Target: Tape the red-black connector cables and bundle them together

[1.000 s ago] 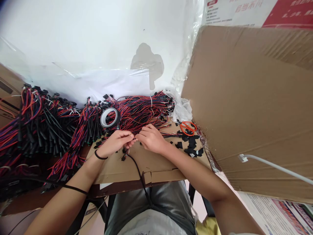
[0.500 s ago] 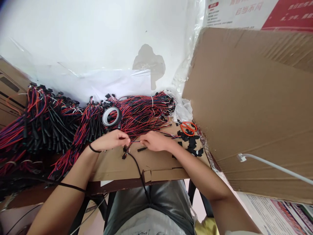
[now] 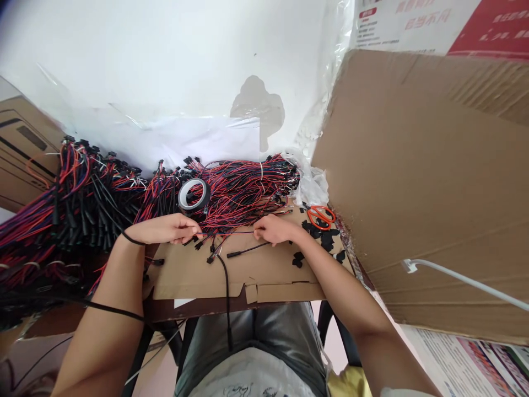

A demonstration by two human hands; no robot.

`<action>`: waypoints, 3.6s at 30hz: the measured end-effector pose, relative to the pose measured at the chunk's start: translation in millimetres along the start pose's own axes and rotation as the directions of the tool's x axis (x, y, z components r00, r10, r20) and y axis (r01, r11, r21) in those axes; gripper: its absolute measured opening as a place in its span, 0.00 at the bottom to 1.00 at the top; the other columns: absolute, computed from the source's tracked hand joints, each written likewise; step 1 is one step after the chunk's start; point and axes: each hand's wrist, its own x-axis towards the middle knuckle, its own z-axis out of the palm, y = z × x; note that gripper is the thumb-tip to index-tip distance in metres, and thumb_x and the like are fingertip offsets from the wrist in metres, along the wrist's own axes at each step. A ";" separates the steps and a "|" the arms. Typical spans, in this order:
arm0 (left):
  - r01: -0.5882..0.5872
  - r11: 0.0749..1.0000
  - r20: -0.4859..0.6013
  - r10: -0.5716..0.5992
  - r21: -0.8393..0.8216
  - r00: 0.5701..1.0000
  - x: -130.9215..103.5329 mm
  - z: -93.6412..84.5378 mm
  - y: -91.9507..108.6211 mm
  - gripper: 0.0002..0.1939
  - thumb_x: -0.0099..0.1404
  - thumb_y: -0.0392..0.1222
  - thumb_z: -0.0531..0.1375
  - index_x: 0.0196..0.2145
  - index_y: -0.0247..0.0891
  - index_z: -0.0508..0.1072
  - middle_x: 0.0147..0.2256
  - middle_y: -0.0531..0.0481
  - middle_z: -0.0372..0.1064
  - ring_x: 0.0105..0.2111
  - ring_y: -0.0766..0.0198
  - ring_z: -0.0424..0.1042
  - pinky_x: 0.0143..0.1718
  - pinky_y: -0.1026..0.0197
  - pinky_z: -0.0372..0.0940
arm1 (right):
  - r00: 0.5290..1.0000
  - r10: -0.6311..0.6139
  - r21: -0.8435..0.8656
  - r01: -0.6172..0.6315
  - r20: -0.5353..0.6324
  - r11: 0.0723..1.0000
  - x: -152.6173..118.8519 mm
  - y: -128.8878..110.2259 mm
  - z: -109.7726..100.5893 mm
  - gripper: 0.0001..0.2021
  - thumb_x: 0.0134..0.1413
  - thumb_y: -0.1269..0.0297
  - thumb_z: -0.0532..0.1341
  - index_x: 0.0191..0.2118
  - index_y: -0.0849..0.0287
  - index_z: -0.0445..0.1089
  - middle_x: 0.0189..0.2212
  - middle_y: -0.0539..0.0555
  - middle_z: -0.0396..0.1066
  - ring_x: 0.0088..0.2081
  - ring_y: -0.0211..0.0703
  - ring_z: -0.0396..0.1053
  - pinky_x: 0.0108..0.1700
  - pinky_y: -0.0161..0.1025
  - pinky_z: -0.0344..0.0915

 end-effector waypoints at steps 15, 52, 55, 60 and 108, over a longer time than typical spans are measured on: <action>0.038 0.973 -0.511 0.087 0.228 0.855 -4.7 -15.2 -11.0 0.18 0.57 0.55 0.57 0.31 0.39 0.79 0.29 0.52 0.76 0.32 0.61 0.71 0.36 0.64 0.64 | 0.953 -0.202 -0.204 0.157 -0.224 0.966 5.3 -6.3 10.6 0.11 0.52 0.79 0.53 0.27 0.62 0.70 0.22 0.49 0.68 0.25 0.33 0.60 0.32 0.31 0.52; -0.214 0.446 -0.411 0.892 0.869 0.188 63.9 86.7 22.8 0.10 0.69 0.41 0.54 0.44 0.32 0.68 0.27 0.48 0.76 0.24 0.64 0.72 0.48 0.51 0.64 | 0.387 -0.435 -0.291 0.376 -0.813 0.880 2.5 -15.3 15.3 0.21 0.51 0.57 0.66 0.52 0.52 0.71 0.37 0.55 0.69 0.39 0.44 0.66 0.43 0.45 0.66; -0.205 0.464 -0.425 0.881 0.861 0.207 64.8 87.4 20.9 0.11 0.69 0.42 0.53 0.45 0.34 0.68 0.29 0.49 0.77 0.25 0.64 0.73 0.48 0.51 0.64 | 0.311 -0.439 -0.307 0.391 -0.843 0.868 2.4 -17.8 18.3 0.16 0.52 0.62 0.66 0.48 0.53 0.74 0.33 0.54 0.70 0.36 0.42 0.67 0.40 0.43 0.66; -0.226 0.442 -0.404 0.894 0.868 0.195 65.0 87.2 19.6 0.10 0.69 0.40 0.53 0.45 0.34 0.68 0.29 0.49 0.77 0.24 0.65 0.73 0.49 0.48 0.64 | 0.332 -0.298 -0.145 0.414 -0.895 0.899 1.6 -19.4 19.1 0.08 0.52 0.65 0.65 0.40 0.55 0.76 0.32 0.53 0.70 0.33 0.39 0.68 0.36 0.39 0.67; -0.264 0.453 -0.383 0.881 0.852 0.277 64.0 85.2 19.3 0.10 0.69 0.36 0.51 0.44 0.34 0.69 0.31 0.47 0.76 0.28 0.62 0.74 0.49 0.47 0.66 | 0.432 -0.180 -0.015 0.359 -0.884 0.933 4.4 -12.1 14.1 0.09 0.55 0.59 0.62 0.28 0.58 0.72 0.29 0.52 0.70 0.31 0.39 0.68 0.33 0.38 0.65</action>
